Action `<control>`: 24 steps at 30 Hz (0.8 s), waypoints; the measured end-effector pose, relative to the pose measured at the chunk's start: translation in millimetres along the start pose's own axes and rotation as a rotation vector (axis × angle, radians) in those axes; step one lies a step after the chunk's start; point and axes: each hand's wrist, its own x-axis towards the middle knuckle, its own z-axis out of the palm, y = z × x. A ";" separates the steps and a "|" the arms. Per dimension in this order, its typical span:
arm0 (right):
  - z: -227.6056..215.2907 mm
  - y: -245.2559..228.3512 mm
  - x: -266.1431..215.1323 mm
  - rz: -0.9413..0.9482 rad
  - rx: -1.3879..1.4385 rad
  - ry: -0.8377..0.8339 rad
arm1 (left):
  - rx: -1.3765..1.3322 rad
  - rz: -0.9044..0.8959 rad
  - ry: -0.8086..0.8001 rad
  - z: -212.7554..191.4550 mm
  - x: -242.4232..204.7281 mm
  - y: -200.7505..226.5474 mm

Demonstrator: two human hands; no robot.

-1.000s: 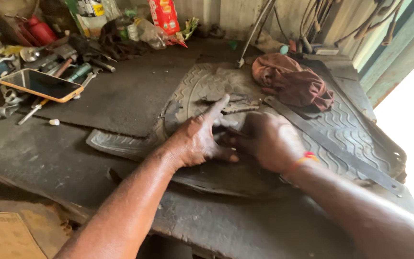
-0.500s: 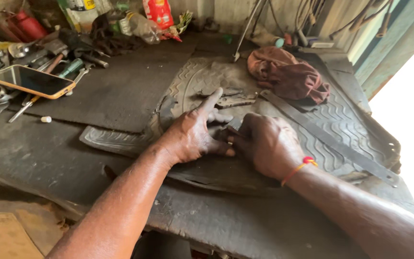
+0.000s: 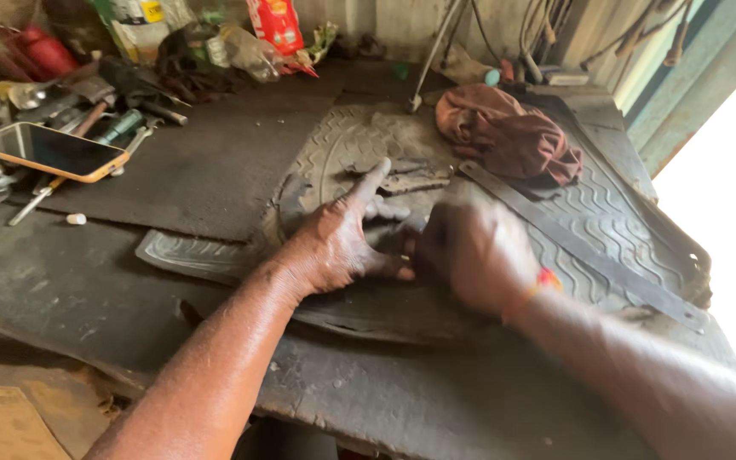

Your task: The person cleans a brake pad assembly using a metal file and a cloth. They file the surface of the pad to remove debris, then wipe it with a rag to remove dust. The person repeats this process on different sections of the pad, occasionally flipping it over to access the other side.

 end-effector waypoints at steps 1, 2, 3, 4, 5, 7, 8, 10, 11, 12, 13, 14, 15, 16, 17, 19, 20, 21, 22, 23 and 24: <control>1.0 -0.3 -4.4 -0.013 0.013 -0.019 | -0.007 0.036 -0.001 -0.2 0.5 0.8; 1.1 1.1 0.9 0.013 -0.013 0.006 | -0.014 -0.002 0.000 -0.9 0.6 0.9; 1.2 2.4 11.4 0.039 -0.039 0.031 | -0.020 -0.040 0.000 -2.9 0.7 0.2; 1.1 5.6 12.8 0.072 -0.071 0.048 | -0.037 -0.081 -0.004 1.3 -0.2 -0.2; 1.7 8.6 3.4 0.085 -0.075 0.025 | -0.056 -0.060 -0.013 8.1 -0.8 -0.1; 5.3 2.9 -4.3 0.076 -0.059 0.007 | -0.052 -0.015 -0.001 2.1 -0.1 -2.2; 3.4 2.3 -0.1 0.044 -0.049 0.017 | -0.066 0.015 0.004 0.0 2.1 -3.3; 1.2 6.2 0.1 -0.001 -0.028 0.020 | -0.108 0.062 -0.004 5.5 1.4 -5.2; 0.1 9.4 -0.3 0.039 -0.020 0.011 | -0.070 0.044 -0.007 8.3 1.6 -6.3; -1.9 9.7 6.0 0.069 -0.011 0.004 | -0.027 0.025 -0.001 4.9 2.1 -8.4; -3.2 8.4 8.7 0.098 -0.003 -0.004 | 0.016 0.006 0.005 2.9 1.1 -9.5; -3.8 5.6 7.0 0.077 -0.028 -0.036 | -0.016 0.008 -0.003 2.4 1.0 -8.6; -3.4 2.4 1.0 0.056 -0.055 -0.068 | -0.049 0.011 -0.010 4.4 -0.8 -6.9; -3.7 0.7 -1.4 0.040 -0.081 -0.095 | -0.080 0.018 -0.022 4.5 0.4 -5.8; -7.8 2.0 7.1 0.051 -0.062 -0.055 | -0.026 0.036 -0.006 -0.9 6.0 -6.3; -12.8 9.3 11.6 0.095 -0.029 -0.034 | 0.039 0.029 0.006 2.3 2.7 -8.4; -8.6 6.7 7.7 0.053 -0.038 -0.033 | 0.030 0.031 0.005 0.9 0.6 -8.2; -3.1 3.3 -1.3 0.011 -0.046 -0.031 | 0.021 0.033 0.004 0.9 -2.6 -7.4; -2.6 4.0 -4.0 -0.027 -0.066 -0.022 | 0.007 0.047 0.003 1.5 0.7 -6.3; -6.1 7.8 5.2 -0.024 -0.080 0.002 | 0.017 0.047 0.011 -1.3 6.4 -6.4; -8.0 13.0 11.1 -0.010 -0.088 0.006 | 0.017 0.029 0.004 -0.4 4.8 -7.8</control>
